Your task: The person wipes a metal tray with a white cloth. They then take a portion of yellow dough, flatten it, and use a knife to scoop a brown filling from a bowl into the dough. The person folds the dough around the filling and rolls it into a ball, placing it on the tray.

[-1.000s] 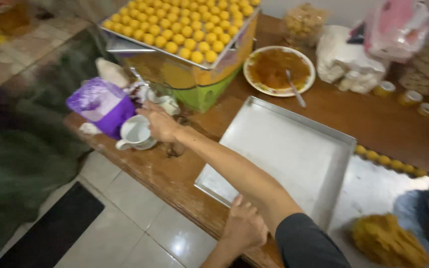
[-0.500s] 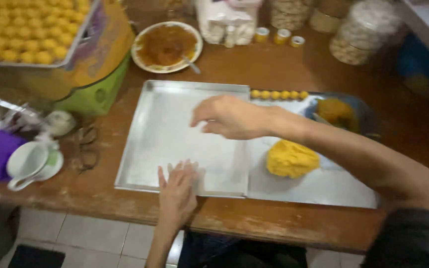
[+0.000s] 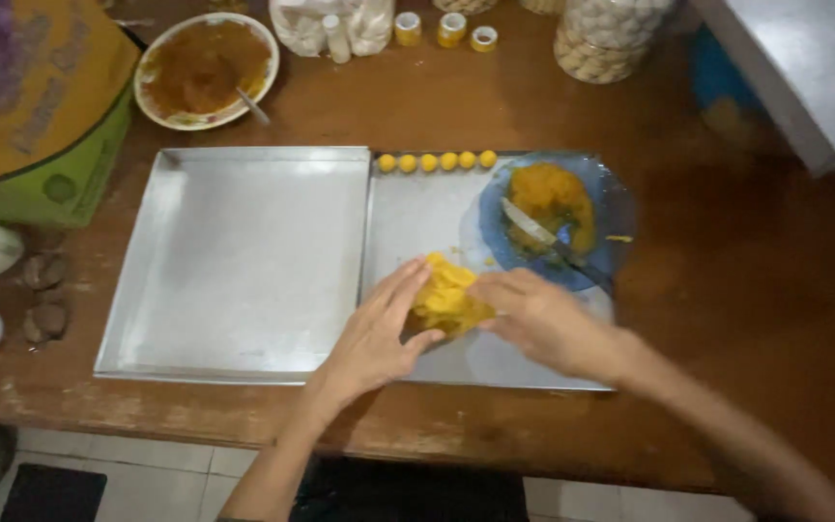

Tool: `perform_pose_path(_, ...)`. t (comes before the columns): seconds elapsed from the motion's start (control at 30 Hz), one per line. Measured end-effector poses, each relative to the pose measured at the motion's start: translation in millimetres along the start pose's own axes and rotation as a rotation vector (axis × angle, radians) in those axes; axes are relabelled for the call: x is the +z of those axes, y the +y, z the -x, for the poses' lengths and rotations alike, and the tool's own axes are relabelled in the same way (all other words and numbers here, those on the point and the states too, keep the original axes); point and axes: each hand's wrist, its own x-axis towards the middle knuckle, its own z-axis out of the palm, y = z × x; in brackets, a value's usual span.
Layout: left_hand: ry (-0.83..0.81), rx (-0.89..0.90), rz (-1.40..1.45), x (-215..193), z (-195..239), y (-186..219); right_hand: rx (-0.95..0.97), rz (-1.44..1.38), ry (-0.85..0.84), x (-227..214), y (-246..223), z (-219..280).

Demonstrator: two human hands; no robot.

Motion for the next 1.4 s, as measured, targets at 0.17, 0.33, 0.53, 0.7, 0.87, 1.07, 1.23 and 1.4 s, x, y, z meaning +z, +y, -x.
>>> perform_pose_path(0.17,-0.090,-0.093,0.038,-2.3,-22.6,7.0,-0.019,0.103,0.174,20.8,22.6,5.9)
perform_pose_path(0.33,-0.022,-0.062,0.109,10.9,-31.6,-15.7,0.168,-0.029,0.462,-1.5,45.7,21.5)
perform_pose_path(0.53,0.015,0.019,0.017,18.1,-36.4,-31.8,0.399,0.012,0.738,-18.2,68.1,32.8)
perform_pose_path(0.7,0.068,0.093,0.010,17.3,-34.7,-32.7,0.491,0.311,0.711,-39.0,119.2,51.9)
perform_pose_path(0.87,0.105,0.140,0.029,22.0,-35.5,-40.4,0.747,0.196,0.697,-34.5,157.6,60.4)
perform_pose_path(1.07,0.140,0.160,0.054,24.0,-31.8,-39.6,0.885,0.142,0.619,-17.0,195.4,83.0)
perform_pose_path(1.23,0.141,0.203,-0.001,26.9,-31.3,-40.6,0.870,-0.201,0.777,1.2,188.6,80.3)
perform_pose_path(1.4,0.142,0.265,-0.076,22.2,-30.1,-43.1,0.808,-0.391,0.837,16.5,191.1,82.2)
